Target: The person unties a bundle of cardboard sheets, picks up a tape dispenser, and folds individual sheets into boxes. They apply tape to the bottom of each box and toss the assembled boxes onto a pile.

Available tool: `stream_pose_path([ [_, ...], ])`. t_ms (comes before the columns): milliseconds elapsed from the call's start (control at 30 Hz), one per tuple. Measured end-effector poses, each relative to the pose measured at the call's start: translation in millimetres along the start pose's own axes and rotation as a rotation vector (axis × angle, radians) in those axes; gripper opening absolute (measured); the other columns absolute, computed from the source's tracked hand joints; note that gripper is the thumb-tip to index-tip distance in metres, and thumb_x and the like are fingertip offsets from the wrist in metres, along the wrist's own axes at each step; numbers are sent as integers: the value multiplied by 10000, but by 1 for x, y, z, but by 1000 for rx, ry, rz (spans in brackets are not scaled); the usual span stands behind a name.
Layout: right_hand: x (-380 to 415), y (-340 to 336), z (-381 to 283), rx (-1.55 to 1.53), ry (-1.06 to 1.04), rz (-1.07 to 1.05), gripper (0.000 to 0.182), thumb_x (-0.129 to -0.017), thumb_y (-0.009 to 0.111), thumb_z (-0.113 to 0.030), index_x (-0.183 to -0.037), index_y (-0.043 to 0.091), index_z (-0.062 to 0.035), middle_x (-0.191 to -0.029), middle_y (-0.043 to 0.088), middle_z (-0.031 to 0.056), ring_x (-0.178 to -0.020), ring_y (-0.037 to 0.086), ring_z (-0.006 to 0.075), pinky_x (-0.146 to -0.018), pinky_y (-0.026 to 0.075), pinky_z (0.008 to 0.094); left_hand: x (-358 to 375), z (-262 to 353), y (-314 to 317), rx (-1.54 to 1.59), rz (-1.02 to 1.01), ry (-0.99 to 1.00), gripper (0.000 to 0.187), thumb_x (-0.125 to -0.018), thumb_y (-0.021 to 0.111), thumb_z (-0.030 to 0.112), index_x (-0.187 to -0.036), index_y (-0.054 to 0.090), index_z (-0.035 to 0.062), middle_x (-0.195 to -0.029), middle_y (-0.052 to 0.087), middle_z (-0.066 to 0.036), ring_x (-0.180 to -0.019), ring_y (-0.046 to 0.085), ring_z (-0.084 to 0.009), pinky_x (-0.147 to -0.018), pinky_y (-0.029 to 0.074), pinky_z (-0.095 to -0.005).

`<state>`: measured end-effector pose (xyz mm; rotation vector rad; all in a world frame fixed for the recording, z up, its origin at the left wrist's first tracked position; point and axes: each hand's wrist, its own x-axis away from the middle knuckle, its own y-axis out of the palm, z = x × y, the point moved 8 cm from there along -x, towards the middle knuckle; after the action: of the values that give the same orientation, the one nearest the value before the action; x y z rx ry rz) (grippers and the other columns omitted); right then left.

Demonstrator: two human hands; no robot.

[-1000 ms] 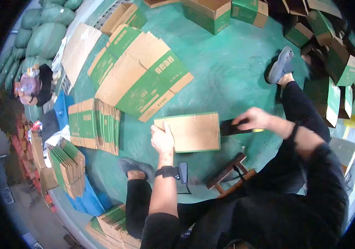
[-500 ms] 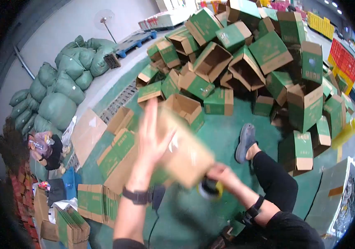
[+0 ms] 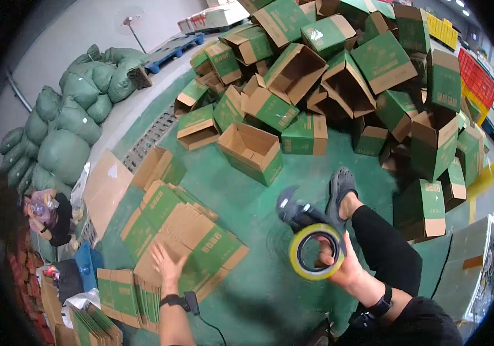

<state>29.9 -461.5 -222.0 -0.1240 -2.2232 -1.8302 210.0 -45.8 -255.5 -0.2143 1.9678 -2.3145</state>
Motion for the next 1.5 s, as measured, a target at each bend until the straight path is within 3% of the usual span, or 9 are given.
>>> stream_pose_path([
  [233, -9, -35, 95, 86, 443, 72, 442, -800, 565, -337, -1081, 481, -6, -995, 558, 111, -958, 516, 214, -876, 368, 328, 43, -7, 12, -134, 186, 72, 1009, -610, 741, 245, -1359, 92, 55, -1417, 8, -167, -1307, 29, -336, -991, 127, -574],
  [300, -8, -21, 102, 180, 452, -15, 437, -813, 555, -325, -1102, 470, -8, -984, 577, 115, -959, 537, 217, -879, 374, 330, 80, 4, -3, -210, 332, 143, 785, -618, 721, 223, -1258, 312, 26, -1282, 346, -178, -1231, 262, -321, -980, 144, -571],
  [567, -5, 49, 71, 2138, -706, -593, 498, -674, 653, -462, -786, 504, 0, -730, 522, 135, -731, 508, 277, -737, 378, 337, 244, 60, -36, 102, 26, 737, 148, -610, 653, 95, -742, 587, 97, -681, 491, -46, -676, 533, -231, -592, 449, -339],
  [633, 1, 39, 108, 2265, -473, -743, 534, -639, 633, -517, -781, 495, -21, -715, 512, 116, -732, 499, 279, -737, 358, 361, 265, 70, -28, 126, -37, 791, 145, -646, 629, 101, -781, 576, 107, -719, 484, -42, -718, 528, -219, -591, 453, -332],
  [900, 30, -42, 153, 2268, 2, -717, 713, -637, 543, -662, -855, 544, 18, -640, 571, 189, -660, 567, 335, -742, 399, 360, 280, 51, -10, 295, -64, 701, 146, -638, 683, 167, -739, 618, 83, -837, 568, -47, -844, 526, -266, -748, 407, -365],
  [1000, 35, -81, 158, 2280, 421, -550, 727, -620, 548, -680, -827, 539, 17, -654, 572, 203, -625, 564, 347, -695, 424, 378, 280, -18, -35, 173, 329, 107, 227, -699, 660, 246, -841, 619, 74, -1187, 439, -132, -1166, 307, -345, -944, 259, -446],
  [1233, 29, -16, 166, 2355, -371, -898, 563, -657, 610, -514, -901, 512, -17, -629, 562, 113, -671, 569, 294, -740, 391, 392, 323, -63, -16, -83, 499, -301, 502, -717, 646, 361, -1077, 489, 47, -1263, 293, -240, -1179, 266, -397, -925, 224, -560],
  [1367, 31, -20, 198, 2652, 79, -1357, 514, -681, 606, -487, -924, 523, -41, -590, 561, 86, -670, 585, 287, -822, 356, 429, 338, -77, 2, -137, 415, -324, 399, -787, 517, 428, -879, 638, 59, -1149, 468, -166, -1170, 292, -383, -909, 193, -604],
  [1500, 21, -26, 202, 2710, 293, -1185, 483, -611, 648, -505, -791, 568, -64, -597, 587, 98, -638, 591, 277, -807, 357, 419, 336, -79, -14, -16, 85, -503, 526, -823, 413, 513, -973, 627, 56, -1147, 495, -166, -1154, 346, -370, -931, 210, -587],
])
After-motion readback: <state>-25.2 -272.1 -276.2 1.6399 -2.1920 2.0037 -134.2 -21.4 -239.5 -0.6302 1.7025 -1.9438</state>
